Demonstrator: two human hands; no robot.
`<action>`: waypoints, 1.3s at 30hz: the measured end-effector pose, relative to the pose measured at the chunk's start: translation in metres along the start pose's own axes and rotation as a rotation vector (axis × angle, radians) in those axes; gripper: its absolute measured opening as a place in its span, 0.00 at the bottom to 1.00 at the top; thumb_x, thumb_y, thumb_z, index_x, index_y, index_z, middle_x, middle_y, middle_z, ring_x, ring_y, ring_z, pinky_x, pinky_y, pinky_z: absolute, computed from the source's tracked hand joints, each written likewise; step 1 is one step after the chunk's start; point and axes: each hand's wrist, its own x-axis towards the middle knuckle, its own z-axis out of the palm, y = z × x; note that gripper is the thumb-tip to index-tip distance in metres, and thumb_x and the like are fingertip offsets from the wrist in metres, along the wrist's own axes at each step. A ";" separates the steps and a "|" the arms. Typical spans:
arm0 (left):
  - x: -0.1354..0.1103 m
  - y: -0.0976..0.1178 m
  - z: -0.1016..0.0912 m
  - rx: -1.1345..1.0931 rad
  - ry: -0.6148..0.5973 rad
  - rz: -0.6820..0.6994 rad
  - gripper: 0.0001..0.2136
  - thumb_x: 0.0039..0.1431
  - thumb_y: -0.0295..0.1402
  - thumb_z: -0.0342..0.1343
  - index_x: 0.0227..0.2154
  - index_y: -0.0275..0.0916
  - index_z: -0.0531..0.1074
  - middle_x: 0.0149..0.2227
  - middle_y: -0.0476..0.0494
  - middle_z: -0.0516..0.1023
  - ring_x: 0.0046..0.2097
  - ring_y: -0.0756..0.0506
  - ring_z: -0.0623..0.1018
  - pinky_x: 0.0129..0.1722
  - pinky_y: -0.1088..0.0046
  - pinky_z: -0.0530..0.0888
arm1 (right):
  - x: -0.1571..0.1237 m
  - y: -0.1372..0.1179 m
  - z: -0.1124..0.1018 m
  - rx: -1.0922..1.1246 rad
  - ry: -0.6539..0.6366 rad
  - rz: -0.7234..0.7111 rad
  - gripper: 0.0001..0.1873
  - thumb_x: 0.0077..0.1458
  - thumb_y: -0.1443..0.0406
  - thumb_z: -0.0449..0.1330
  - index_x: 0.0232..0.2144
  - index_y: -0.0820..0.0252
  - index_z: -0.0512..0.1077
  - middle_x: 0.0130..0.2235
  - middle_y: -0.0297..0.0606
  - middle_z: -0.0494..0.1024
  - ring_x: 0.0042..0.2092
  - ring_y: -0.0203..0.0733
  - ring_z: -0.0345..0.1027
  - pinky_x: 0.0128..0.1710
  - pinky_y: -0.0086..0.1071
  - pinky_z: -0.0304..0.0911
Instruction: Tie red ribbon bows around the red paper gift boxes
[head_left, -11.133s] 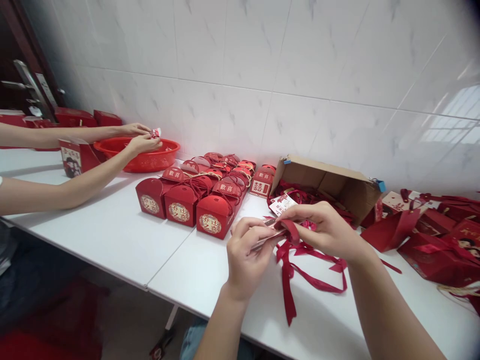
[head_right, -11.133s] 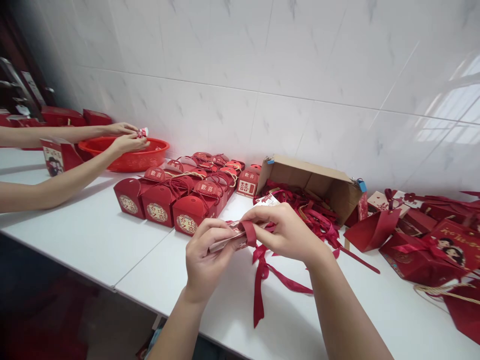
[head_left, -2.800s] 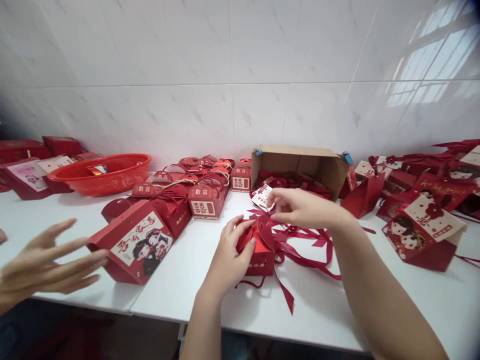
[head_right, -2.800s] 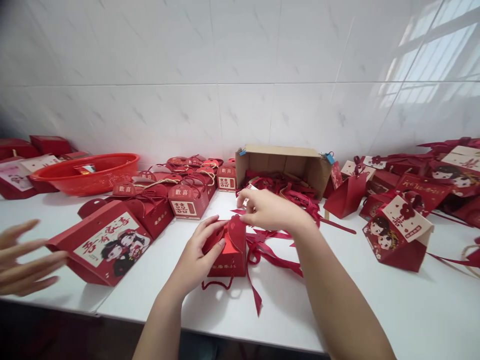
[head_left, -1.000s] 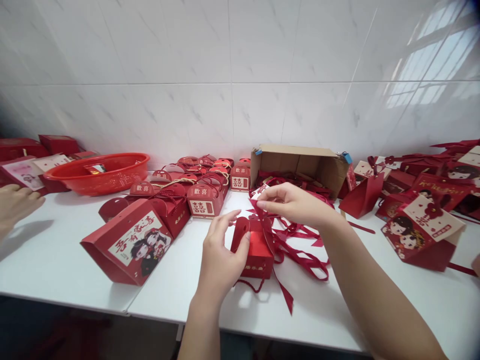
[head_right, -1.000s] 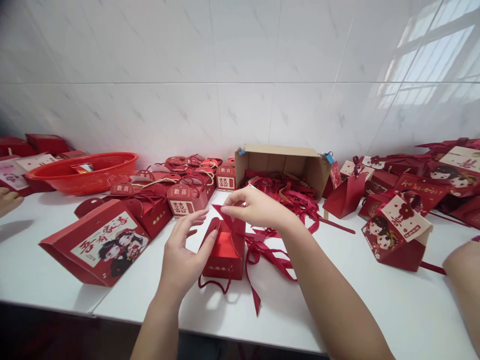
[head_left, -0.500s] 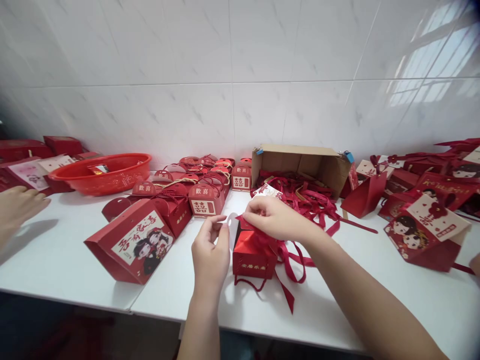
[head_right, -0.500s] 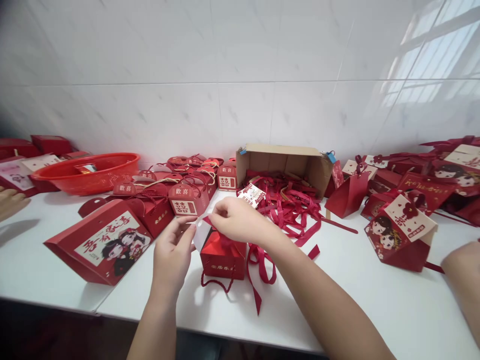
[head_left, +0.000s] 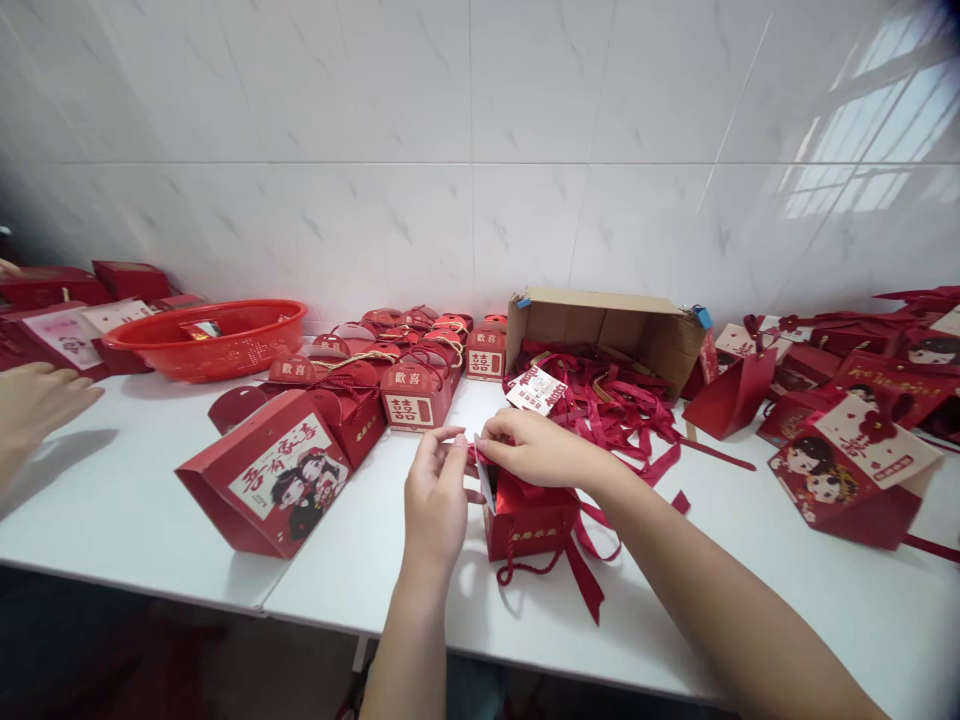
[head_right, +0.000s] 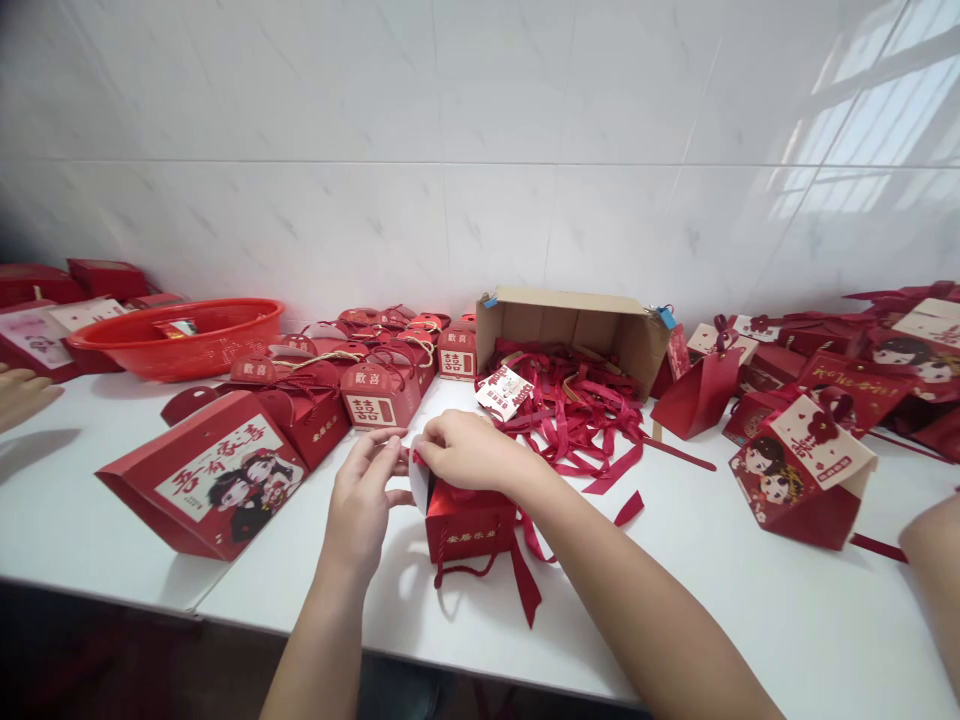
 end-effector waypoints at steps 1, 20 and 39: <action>0.001 -0.001 0.000 -0.003 -0.015 -0.019 0.14 0.49 0.43 0.55 0.34 0.39 0.68 0.28 0.50 0.69 0.30 0.48 0.71 0.18 0.78 0.70 | 0.000 0.000 0.000 -0.007 -0.004 -0.012 0.15 0.57 0.63 0.51 0.20 0.61 0.61 0.26 0.35 0.67 0.30 0.35 0.58 0.31 0.29 0.54; 0.013 0.013 -0.034 -0.479 0.570 0.211 0.08 0.53 0.32 0.57 0.36 0.43 0.65 0.46 0.46 0.74 0.53 0.45 0.73 0.49 0.67 0.71 | -0.043 0.012 -0.067 -0.166 -0.069 0.187 0.06 0.55 0.62 0.55 0.34 0.56 0.71 0.37 0.37 0.77 0.35 0.41 0.69 0.31 0.31 0.59; 0.006 -0.004 -0.013 0.176 -0.258 -0.041 0.14 0.53 0.45 0.54 0.23 0.39 0.64 0.21 0.53 0.67 0.24 0.51 0.67 0.24 0.78 0.64 | -0.031 0.032 -0.068 -0.001 -0.331 0.263 0.08 0.48 0.61 0.61 0.32 0.56 0.69 0.29 0.33 0.75 0.29 0.37 0.67 0.24 0.28 0.56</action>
